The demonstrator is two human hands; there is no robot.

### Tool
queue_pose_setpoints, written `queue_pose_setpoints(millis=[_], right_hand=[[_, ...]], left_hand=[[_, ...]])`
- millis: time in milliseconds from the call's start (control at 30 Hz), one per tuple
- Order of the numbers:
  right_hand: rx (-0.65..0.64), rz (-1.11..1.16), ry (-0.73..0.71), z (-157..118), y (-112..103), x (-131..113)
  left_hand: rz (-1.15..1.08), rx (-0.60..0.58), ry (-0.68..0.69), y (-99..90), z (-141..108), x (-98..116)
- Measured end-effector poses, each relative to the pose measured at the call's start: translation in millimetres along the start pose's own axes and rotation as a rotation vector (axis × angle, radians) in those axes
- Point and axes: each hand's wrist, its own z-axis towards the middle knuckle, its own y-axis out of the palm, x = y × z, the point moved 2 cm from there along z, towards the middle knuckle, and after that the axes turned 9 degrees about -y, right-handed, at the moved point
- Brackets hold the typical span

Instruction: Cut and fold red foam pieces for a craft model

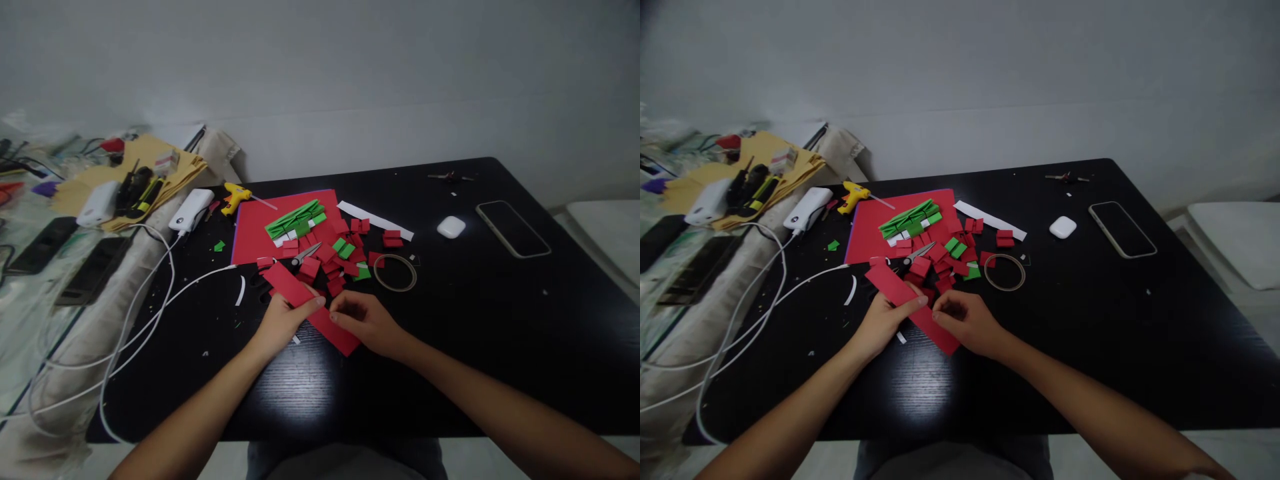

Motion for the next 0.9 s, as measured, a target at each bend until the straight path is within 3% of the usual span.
queue_pose_setpoints(millis=[300, 433, 700, 900], right_hand=[[-0.015, 0.017, 0.025, 0.2, -0.2, 2.1], [-0.02, 0.002, 0.027, -0.1, -0.9, 0.7], [-0.017, 0.085, 0.105, -0.3, 1.6, 4.6], [0.014, 0.16, 0.083, 0.3, 0.1, 4.9]], left_hand=[[0.059, -0.052, 0.031, 2.9, -3.6, 1.9], [0.008, 0.059, 0.021, -3.4, -1.6, 2.2], [-0.263, 0.303, 0.036, -35.9, 13.5, 9.9], [-0.286, 0.308, 0.036, -36.6, 14.1, 13.4]])
